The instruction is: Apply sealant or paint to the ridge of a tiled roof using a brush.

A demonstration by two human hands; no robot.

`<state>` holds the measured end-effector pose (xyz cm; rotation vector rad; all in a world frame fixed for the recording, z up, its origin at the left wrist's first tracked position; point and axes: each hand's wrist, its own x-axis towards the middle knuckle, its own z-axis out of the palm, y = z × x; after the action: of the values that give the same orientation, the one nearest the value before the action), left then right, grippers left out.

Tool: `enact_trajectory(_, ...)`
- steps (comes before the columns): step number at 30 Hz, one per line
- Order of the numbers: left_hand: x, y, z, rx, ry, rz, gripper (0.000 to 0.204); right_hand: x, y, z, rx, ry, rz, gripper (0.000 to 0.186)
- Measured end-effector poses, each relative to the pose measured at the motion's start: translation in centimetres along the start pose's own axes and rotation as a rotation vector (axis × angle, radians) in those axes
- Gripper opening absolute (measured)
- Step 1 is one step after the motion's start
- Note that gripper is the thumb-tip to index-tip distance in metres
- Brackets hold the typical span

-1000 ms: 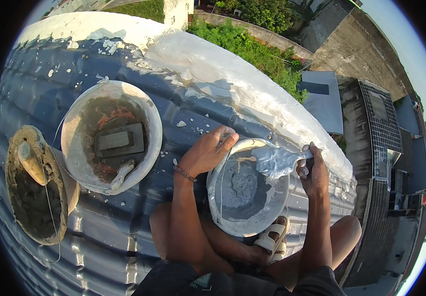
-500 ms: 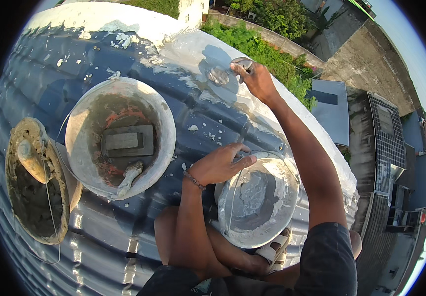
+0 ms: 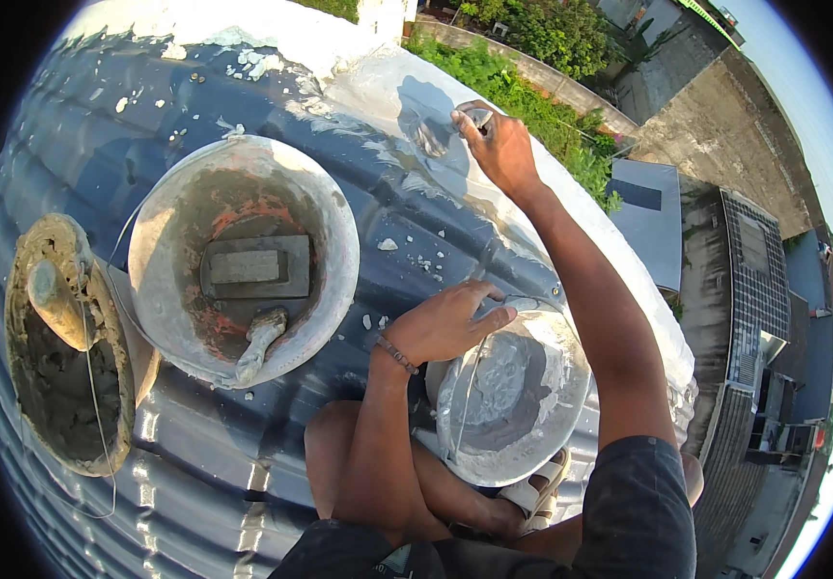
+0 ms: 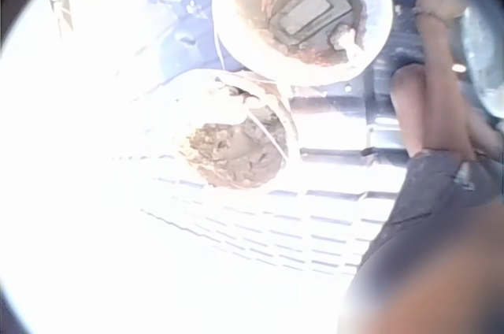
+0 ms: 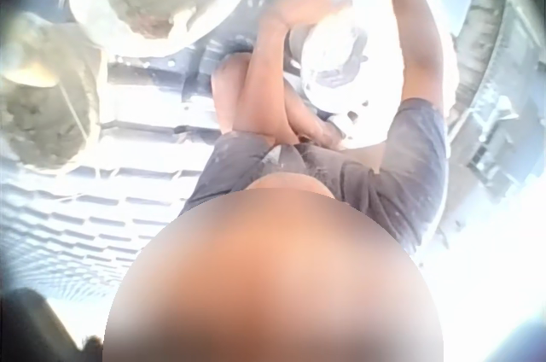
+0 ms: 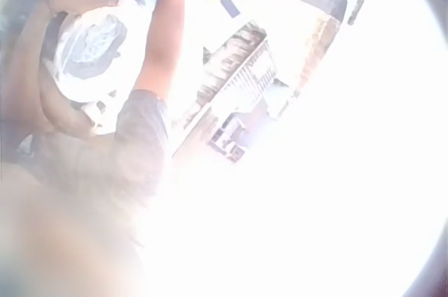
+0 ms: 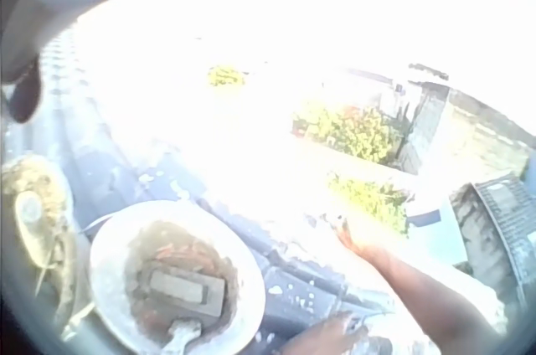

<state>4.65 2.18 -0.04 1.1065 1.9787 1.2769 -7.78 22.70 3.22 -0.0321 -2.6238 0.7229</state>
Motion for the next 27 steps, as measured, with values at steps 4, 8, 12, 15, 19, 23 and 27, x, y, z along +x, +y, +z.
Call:
enact_trajectory(4, -0.3, 0.0, -0.3, 0.004, 0.008, -0.006, 0.070, -0.7, 0.3, 1.2, -0.273, -0.087, -0.014, 0.036)
enact_trajectory(8, -0.3, 0.1, -0.5, 0.011, 0.001, 0.007, 0.070, -1.4, 1.7, -2.1, -0.449, -0.022, -0.086, 0.033)
enact_trajectory(12, 0.0, 0.6, -0.5, 0.011, -0.018, -0.013, 0.069, -2.5, 3.2, -3.5, -0.123, 0.071, -0.079, 0.030)
enact_trajectory(15, -0.1, 0.6, -0.6, -0.017, -0.044, -0.036, 0.069, -3.9, 4.7, -2.5, 0.043, -0.113, 0.127, 0.039)
enact_trajectory(19, -0.4, 0.5, -0.6, 0.005, -0.011, -0.048, 0.067, -4.4, 7.0, -4.9, -0.099, -0.069, 0.232, 0.043)
enact_trajectory(23, 0.1, 0.6, -0.5, -0.009, -0.029, -0.022, 0.063, -4.9, 7.7, -6.4, -0.086, 0.037, 0.169, 0.042)
enact_trajectory(27, 0.3, 0.8, -0.5, -0.028, -0.046, -0.052, 0.059, -6.5, 8.0, -5.0, 0.035, -0.064, 0.179, 0.042)
